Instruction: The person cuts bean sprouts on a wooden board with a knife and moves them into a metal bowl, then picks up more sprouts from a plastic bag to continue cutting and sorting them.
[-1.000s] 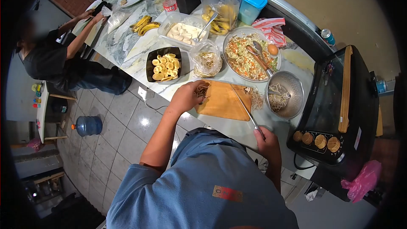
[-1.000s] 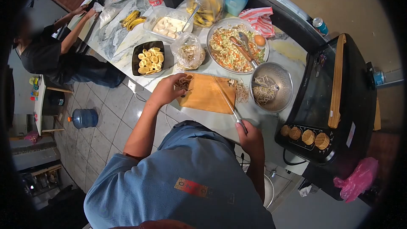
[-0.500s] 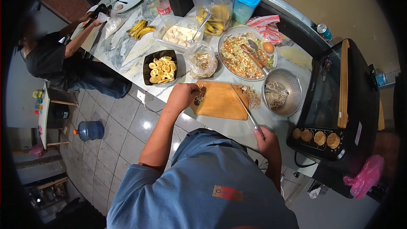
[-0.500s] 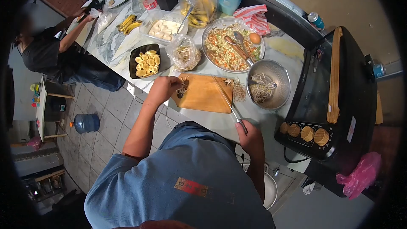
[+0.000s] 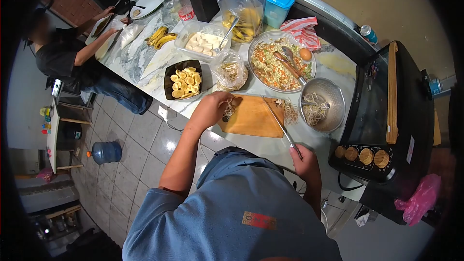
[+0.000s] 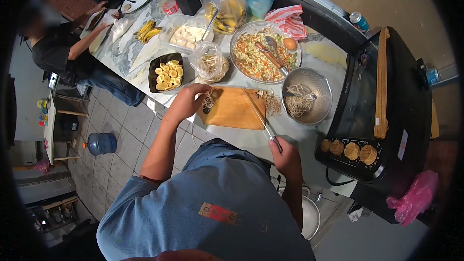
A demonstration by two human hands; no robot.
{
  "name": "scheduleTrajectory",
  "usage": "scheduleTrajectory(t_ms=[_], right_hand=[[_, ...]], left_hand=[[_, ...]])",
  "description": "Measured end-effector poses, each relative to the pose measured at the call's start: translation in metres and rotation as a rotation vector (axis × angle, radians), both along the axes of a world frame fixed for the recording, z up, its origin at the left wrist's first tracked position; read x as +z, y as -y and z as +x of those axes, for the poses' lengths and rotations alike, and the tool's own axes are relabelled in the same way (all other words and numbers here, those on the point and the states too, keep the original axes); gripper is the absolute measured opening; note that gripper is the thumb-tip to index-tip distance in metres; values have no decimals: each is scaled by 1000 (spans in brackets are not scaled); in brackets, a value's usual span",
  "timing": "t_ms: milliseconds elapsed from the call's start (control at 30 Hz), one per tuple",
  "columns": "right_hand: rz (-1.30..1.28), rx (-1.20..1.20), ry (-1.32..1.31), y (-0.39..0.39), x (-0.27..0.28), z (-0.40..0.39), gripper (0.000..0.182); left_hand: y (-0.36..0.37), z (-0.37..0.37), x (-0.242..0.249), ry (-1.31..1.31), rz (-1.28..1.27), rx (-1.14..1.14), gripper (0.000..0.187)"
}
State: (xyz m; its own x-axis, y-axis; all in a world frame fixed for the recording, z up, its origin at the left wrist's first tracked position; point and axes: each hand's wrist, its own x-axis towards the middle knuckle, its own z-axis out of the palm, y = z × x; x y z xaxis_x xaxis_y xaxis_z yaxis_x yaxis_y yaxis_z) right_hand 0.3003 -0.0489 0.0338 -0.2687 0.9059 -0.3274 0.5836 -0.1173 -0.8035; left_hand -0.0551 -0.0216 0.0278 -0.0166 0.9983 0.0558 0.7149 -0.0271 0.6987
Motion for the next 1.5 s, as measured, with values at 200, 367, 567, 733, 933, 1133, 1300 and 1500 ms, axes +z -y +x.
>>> scheduleTrajectory(t_ms=[200, 367, 567, 733, 933, 1133, 1300, 1500], right_hand=[[10, -7, 12, 0, 2, 5, 26], [76, -27, -35, -1, -4, 7, 24], [35, -57, -26, 0, -5, 8, 23], [90, -3, -68, -4, -6, 5, 23], [44, -7, 12, -8, -5, 2, 24], [36, -7, -9, -4, -2, 4, 24], [11, 2, -2, 0, -6, 7, 24], [16, 2, -16, 1, -3, 8, 25]], left_hand=[[-41, -8, 17, -187, 182, 84, 11], [-93, -15, 25, -497, 328, 61, 12], [-133, -15, 3, -904, -143, -59, 20], [-131, -1, 21, -840, -350, -91, 28], [-140, -5, -1, -868, -283, -38, 28], [-133, -6, 1, -768, -224, -55, 26], [-130, -2, 5, -739, -211, -56, 27], [-129, -4, -8, -598, -152, 55, 28]])
